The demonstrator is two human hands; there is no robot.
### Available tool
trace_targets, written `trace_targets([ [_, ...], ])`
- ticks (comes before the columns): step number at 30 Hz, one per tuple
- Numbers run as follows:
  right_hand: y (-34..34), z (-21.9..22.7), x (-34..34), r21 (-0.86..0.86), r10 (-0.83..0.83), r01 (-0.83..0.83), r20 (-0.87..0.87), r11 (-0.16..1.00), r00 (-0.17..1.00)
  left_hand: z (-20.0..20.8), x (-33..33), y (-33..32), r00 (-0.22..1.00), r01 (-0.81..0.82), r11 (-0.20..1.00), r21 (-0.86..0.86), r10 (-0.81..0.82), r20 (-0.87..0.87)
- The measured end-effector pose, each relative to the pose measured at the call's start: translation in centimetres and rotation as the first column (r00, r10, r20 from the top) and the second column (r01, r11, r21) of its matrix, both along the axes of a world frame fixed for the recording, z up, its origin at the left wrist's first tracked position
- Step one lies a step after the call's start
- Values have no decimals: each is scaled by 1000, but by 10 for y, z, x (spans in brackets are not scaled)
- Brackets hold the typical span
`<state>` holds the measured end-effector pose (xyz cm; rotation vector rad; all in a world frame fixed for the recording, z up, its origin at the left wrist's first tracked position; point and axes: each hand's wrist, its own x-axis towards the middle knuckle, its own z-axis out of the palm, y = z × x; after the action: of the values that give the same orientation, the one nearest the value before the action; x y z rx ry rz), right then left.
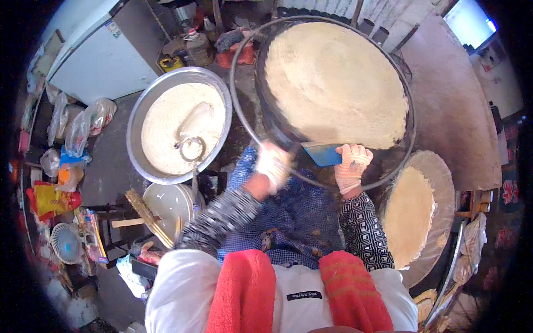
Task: The person scoops batter from a metal bowl and spreads it onto a large, hot, circular griddle using a wooden stick. They cook the crepe, lift it with a blue spatula, and place it onto a stack of finished crepes. The person repeats this process to make multiple crepes.
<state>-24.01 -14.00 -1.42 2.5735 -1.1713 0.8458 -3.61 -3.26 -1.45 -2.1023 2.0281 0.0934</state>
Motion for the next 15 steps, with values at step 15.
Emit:
trace_targets([
  [15,-8,-13,5,9,-99,100,-78,995,992,-12,10,124,966,-146,987,-66,128,-225],
])
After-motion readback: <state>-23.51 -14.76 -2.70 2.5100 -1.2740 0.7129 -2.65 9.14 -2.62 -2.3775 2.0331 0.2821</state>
